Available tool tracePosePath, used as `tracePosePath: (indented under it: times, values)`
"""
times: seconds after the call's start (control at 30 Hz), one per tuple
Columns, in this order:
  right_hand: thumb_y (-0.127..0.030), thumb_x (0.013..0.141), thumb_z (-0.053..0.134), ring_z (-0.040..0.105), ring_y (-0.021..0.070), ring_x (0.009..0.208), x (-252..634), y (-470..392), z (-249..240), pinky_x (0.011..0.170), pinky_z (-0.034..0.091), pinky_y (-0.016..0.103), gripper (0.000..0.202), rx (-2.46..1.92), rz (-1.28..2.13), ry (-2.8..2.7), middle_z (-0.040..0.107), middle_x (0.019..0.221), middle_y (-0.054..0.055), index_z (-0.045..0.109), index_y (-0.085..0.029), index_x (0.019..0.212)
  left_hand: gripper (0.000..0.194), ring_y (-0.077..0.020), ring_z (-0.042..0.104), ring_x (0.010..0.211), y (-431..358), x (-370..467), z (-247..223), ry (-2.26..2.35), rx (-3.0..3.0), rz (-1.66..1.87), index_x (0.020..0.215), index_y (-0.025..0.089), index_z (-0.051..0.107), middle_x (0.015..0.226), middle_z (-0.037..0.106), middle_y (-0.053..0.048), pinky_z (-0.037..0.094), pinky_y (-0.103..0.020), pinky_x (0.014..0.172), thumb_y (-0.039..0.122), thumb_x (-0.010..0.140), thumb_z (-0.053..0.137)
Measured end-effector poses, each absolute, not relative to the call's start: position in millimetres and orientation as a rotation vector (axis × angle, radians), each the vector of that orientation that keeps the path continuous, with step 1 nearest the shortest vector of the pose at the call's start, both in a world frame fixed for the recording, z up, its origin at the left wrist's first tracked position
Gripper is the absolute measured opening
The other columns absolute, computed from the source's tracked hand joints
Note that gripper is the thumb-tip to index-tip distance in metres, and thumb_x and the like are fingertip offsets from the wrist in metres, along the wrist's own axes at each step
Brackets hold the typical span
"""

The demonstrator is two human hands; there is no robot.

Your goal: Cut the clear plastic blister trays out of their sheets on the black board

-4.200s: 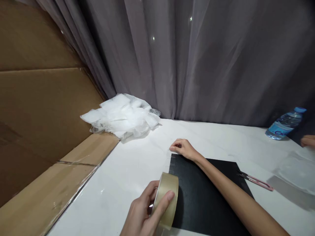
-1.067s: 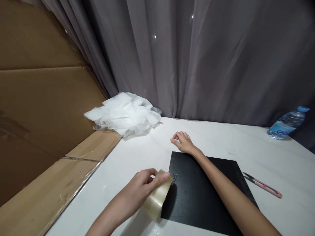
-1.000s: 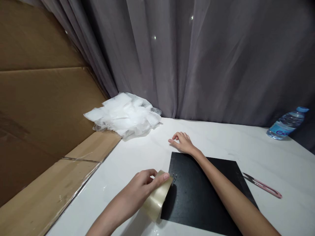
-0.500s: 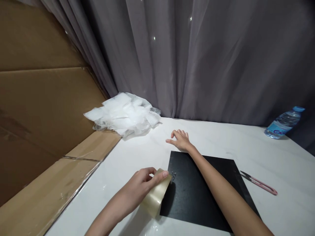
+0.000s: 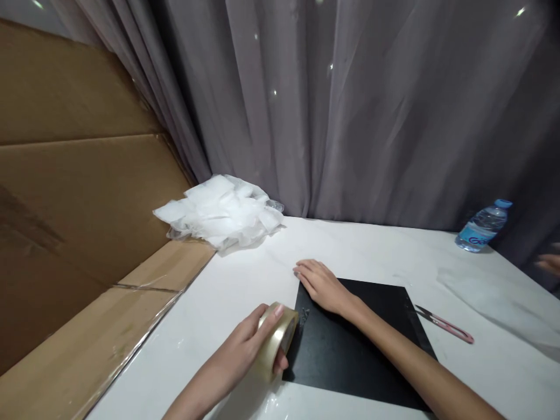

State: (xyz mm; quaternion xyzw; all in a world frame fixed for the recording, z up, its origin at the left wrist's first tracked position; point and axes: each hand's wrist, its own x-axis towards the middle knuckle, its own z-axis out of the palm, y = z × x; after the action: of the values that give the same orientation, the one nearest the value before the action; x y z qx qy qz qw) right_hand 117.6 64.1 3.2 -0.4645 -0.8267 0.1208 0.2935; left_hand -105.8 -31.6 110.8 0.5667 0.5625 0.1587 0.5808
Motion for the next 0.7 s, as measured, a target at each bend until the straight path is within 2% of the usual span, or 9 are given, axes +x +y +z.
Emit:
tracePosePath:
  times: [0.07, 0.13, 0.33, 0.53, 0.7]
  values:
    - [-0.034, 0.112, 0.041, 0.053, 0.0257, 0.143, 122, 43, -4, 0.120, 0.041, 0.043, 0.040, -1.184, 0.366, -2.250, 0.059, 0.154, 0.012, 0.059, -0.021, 0.146, 0.072, -0.0293, 0.070, 0.093, -38, -113, 106, 1.341, 1.375, 0.353, 0.136, 0.021, 0.054, 0.085, 0.077, -0.005, 0.051, -0.035, 0.087, 0.076, 0.089, 0.056]
    - [-0.035, 0.112, 0.040, 0.046, 0.0253, 0.152, 125, 32, -10, 0.125, 0.038, 0.046, 0.047, -1.170, 0.403, -2.262, 0.051, 0.162, 0.011, 0.052, -0.021, 0.155, 0.070, -0.0274, 0.069, 0.097, -44, -120, 101, 1.280, 1.464, 0.324, 0.141, 0.023, 0.048, 0.090, 0.076, -0.004, 0.049, -0.033, 0.092, 0.072, 0.091, 0.058]
    - [-0.034, 0.112, 0.037, 0.040, 0.0231, 0.155, 126, 31, -14, 0.129, 0.033, 0.047, 0.050, -1.189, 0.457, -2.242, 0.045, 0.165, 0.010, 0.047, -0.020, 0.160, 0.072, -0.0300, 0.070, 0.104, -61, -123, 88, 1.286, 1.469, 0.470, 0.141, 0.026, 0.047, 0.108, 0.078, -0.008, 0.052, -0.034, 0.092, 0.067, 0.086, 0.070]
    - [-0.032, 0.114, 0.029, 0.044, 0.0209, 0.153, 124, 31, -8, 0.127, 0.037, 0.044, 0.050, -1.210, 0.456, -2.216, 0.051, 0.160, 0.010, 0.054, -0.016, 0.155, 0.071, -0.0272, 0.071, 0.087, -69, -106, 85, 1.278, 1.363, 0.600, 0.134, 0.021, 0.052, 0.091, 0.079, -0.007, 0.052, -0.032, 0.077, 0.069, 0.085, 0.070]
    - [-0.033, 0.114, 0.037, 0.048, 0.0206, 0.150, 123, 32, -6, 0.126, 0.038, 0.044, 0.045, -1.248, 0.423, -2.201, 0.055, 0.157, 0.009, 0.060, -0.019, 0.149, 0.066, -0.0223, 0.069, 0.078, -83, -99, 96, 1.289, 1.195, 0.738, 0.128, 0.018, 0.058, 0.083, 0.078, -0.004, 0.051, -0.027, 0.074, 0.064, 0.084, 0.076]
